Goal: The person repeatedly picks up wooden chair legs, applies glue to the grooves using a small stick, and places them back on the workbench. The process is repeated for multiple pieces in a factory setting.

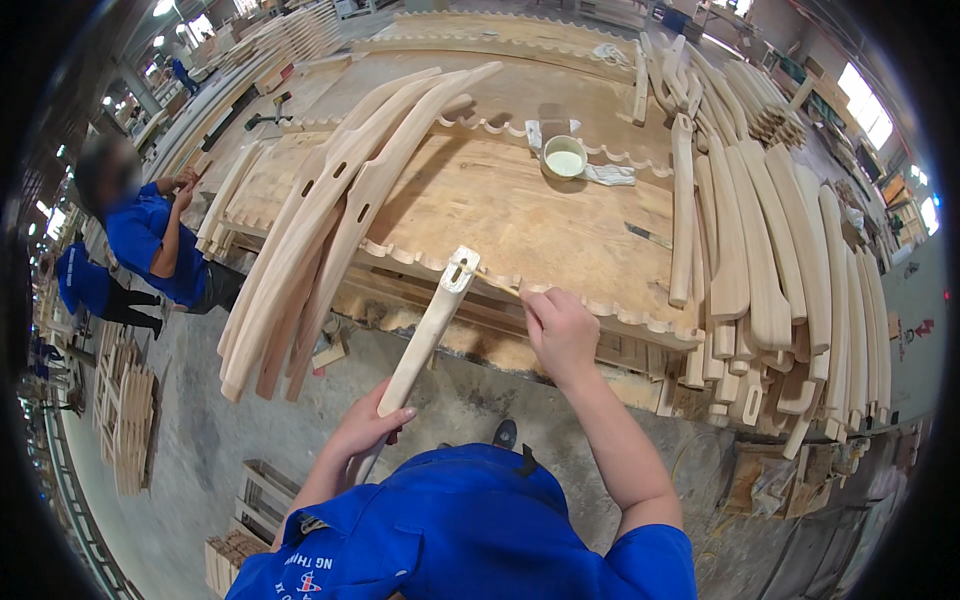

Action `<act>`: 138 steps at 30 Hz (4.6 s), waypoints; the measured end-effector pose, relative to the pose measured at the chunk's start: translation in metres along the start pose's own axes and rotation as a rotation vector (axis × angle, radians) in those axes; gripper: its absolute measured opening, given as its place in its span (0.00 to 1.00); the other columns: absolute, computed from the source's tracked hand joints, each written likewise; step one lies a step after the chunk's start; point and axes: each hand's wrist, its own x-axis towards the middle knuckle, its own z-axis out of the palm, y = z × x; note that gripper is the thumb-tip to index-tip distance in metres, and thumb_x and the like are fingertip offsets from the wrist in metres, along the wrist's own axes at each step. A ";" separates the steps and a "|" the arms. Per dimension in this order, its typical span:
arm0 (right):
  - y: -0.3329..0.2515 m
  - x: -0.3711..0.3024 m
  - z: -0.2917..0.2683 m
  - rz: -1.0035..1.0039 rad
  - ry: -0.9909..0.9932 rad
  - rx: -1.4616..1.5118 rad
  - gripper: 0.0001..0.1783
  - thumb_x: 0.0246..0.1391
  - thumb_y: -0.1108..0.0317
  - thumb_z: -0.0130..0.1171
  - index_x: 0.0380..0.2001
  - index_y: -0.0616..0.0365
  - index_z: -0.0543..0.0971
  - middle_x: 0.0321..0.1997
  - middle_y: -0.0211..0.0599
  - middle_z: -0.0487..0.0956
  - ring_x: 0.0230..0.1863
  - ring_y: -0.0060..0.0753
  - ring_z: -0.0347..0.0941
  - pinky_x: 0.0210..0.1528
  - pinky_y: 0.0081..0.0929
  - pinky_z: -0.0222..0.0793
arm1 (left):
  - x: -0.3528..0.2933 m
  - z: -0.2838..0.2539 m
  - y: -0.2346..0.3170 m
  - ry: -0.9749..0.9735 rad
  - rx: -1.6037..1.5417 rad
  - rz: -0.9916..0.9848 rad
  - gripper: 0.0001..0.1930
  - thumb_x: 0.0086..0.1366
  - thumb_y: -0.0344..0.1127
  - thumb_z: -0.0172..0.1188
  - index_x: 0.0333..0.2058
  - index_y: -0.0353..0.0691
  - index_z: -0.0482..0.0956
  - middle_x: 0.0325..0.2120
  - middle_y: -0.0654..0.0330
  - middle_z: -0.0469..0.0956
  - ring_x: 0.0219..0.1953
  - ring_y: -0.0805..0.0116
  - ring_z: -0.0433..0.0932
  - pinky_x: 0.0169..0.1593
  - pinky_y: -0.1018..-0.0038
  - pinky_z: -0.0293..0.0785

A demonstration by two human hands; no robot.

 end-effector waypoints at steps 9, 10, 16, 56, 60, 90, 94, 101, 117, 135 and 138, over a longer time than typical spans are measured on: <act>0.001 0.011 0.002 0.043 -0.004 -0.042 0.03 0.47 0.70 0.60 0.29 0.50 0.79 0.22 0.33 0.73 0.27 0.36 0.72 0.27 0.32 0.68 | 0.001 0.000 -0.001 0.002 0.029 -0.004 0.36 0.58 0.45 0.63 0.62 0.43 0.59 0.23 0.62 0.72 0.20 0.74 0.73 0.25 0.76 0.72; -0.002 0.008 0.002 0.031 -0.018 -0.039 0.04 0.47 0.70 0.60 0.29 0.50 0.79 0.22 0.33 0.73 0.27 0.36 0.72 0.27 0.32 0.68 | 0.001 0.000 -0.002 0.000 0.027 -0.007 0.36 0.58 0.45 0.63 0.62 0.43 0.59 0.23 0.63 0.72 0.20 0.74 0.73 0.25 0.76 0.72; -0.017 -0.008 -0.010 -0.051 -0.070 0.037 0.05 0.47 0.69 0.60 0.31 0.50 0.80 0.23 0.33 0.74 0.28 0.36 0.73 0.27 0.31 0.68 | 0.002 0.002 -0.009 0.024 0.022 -0.015 0.37 0.55 0.50 0.63 0.61 0.43 0.61 0.22 0.61 0.74 0.19 0.74 0.72 0.24 0.75 0.71; 0.026 0.012 0.026 0.725 0.055 0.958 0.04 0.60 0.69 0.52 0.36 0.56 0.73 0.20 0.22 0.70 0.17 0.09 0.57 0.17 0.09 0.48 | 0.059 -0.417 0.092 1.225 0.708 0.011 0.22 0.55 0.52 0.58 0.43 0.45 0.76 0.38 0.52 0.80 0.43 0.51 0.78 0.43 0.60 0.72; 0.006 0.019 0.027 0.782 0.106 0.862 0.04 0.59 0.69 0.53 0.36 0.56 0.73 0.20 0.23 0.70 0.17 0.10 0.59 0.16 0.10 0.49 | 0.136 -0.460 0.094 1.161 0.739 -0.012 0.23 0.54 0.53 0.58 0.41 0.42 0.75 0.40 0.51 0.79 0.45 0.51 0.76 0.45 0.58 0.71; 0.050 0.033 0.019 0.619 -0.014 1.043 0.07 0.60 0.68 0.53 0.38 0.61 0.75 0.21 0.24 0.71 0.20 0.10 0.61 0.21 0.10 0.55 | 0.066 -0.227 0.118 0.281 0.729 0.108 0.28 0.47 0.55 0.66 0.32 0.36 0.68 0.22 0.53 0.74 0.31 0.60 0.77 0.38 0.67 0.74; 0.058 0.029 0.011 0.598 -0.097 1.220 0.08 0.61 0.69 0.51 0.37 0.62 0.75 0.21 0.25 0.71 0.19 0.11 0.61 0.21 0.10 0.55 | 0.057 -0.193 0.133 0.527 1.077 0.178 0.25 0.45 0.45 0.64 0.38 0.36 0.68 0.33 0.47 0.75 0.36 0.49 0.77 0.39 0.60 0.74; 0.070 0.024 0.007 0.621 -0.161 1.367 0.08 0.61 0.70 0.51 0.38 0.64 0.75 0.21 0.25 0.71 0.19 0.10 0.60 0.21 0.10 0.56 | 0.049 -0.156 0.128 0.856 1.216 0.055 0.20 0.49 0.35 0.60 0.39 0.36 0.63 0.33 0.45 0.76 0.37 0.46 0.78 0.38 0.57 0.75; 0.088 0.032 0.004 0.701 -0.210 1.612 0.08 0.61 0.69 0.50 0.39 0.62 0.74 0.20 0.28 0.71 0.15 0.13 0.60 0.16 0.13 0.54 | -0.030 -0.094 0.072 1.158 0.855 0.240 0.29 0.43 0.34 0.61 0.50 0.50 0.73 0.27 0.55 0.77 0.29 0.59 0.78 0.35 0.66 0.74; 0.105 0.225 -0.072 0.197 -0.456 -0.654 0.11 0.50 0.68 0.52 0.35 0.56 0.82 0.38 0.42 0.82 0.41 0.42 0.79 0.38 0.37 0.74 | 0.045 0.013 0.002 0.711 0.174 0.356 0.29 0.47 0.31 0.57 0.53 0.41 0.70 0.35 0.49 0.78 0.37 0.56 0.79 0.42 0.68 0.73; 0.087 0.239 -0.058 0.111 -0.549 -0.772 0.11 0.50 0.68 0.53 0.36 0.54 0.83 0.39 0.39 0.82 0.43 0.39 0.79 0.38 0.36 0.74 | 0.044 0.007 -0.004 0.652 0.332 0.475 0.32 0.48 0.32 0.57 0.56 0.41 0.67 0.37 0.46 0.77 0.41 0.50 0.77 0.45 0.63 0.71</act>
